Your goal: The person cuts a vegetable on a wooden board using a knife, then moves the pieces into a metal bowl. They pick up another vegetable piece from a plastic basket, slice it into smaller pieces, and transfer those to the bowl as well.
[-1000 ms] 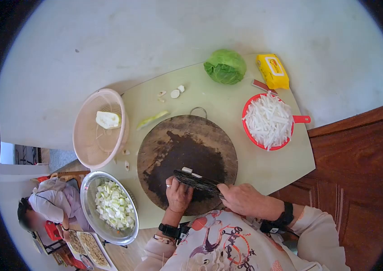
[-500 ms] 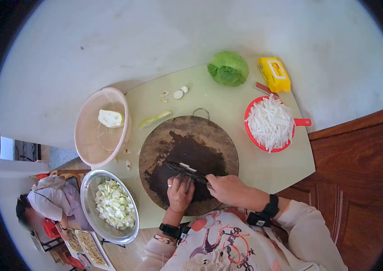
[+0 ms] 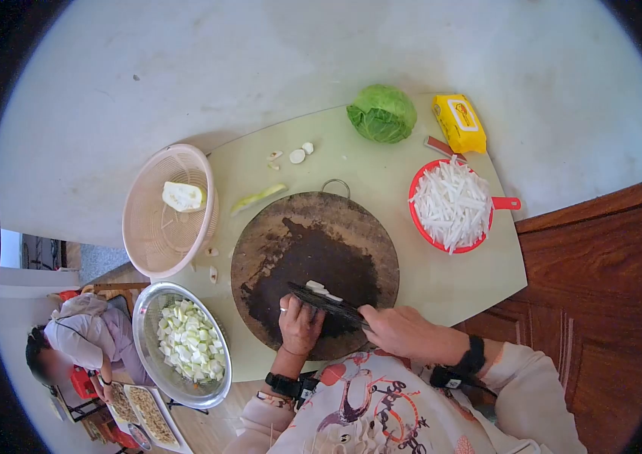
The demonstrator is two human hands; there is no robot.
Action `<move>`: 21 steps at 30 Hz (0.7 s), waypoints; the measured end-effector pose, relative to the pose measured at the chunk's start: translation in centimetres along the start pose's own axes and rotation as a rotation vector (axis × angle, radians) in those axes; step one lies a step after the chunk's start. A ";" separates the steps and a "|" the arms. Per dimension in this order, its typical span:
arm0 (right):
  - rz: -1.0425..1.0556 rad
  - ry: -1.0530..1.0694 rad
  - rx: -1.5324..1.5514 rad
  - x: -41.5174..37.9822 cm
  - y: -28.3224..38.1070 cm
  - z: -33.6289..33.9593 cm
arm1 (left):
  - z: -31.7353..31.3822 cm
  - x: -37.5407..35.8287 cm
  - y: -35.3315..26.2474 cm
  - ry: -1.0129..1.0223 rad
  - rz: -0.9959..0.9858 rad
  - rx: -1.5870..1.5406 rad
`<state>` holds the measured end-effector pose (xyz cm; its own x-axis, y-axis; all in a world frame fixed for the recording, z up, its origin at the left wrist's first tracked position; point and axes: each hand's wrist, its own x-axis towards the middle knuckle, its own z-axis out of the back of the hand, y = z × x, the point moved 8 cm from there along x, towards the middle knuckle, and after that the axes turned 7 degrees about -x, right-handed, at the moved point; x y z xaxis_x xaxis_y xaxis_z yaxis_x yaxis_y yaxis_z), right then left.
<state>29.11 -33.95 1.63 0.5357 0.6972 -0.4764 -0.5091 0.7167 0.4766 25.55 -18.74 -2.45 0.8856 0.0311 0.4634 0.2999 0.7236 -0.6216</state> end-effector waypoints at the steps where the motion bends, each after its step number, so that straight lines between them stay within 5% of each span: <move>1: 0.006 -0.018 0.003 0.8 0.1 -0.3 | 0.0 0.0 0.0 -0.006 0.001 0.005; 11: 0.031 -0.161 0.070 2.1 -0.3 -0.2 | 0.9 0.0 -0.8 -0.025 -0.005 0.040; 21: 0.016 -0.028 -0.009 -1.5 -0.5 -0.1 | 0.5 -0.7 -0.3 0.029 0.023 0.020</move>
<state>28.44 -35.34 2.03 0.5460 0.7078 -0.4482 -0.5234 0.7059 0.4771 24.70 -18.64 -2.29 0.9022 0.0285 0.4303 0.2721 0.7366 -0.6192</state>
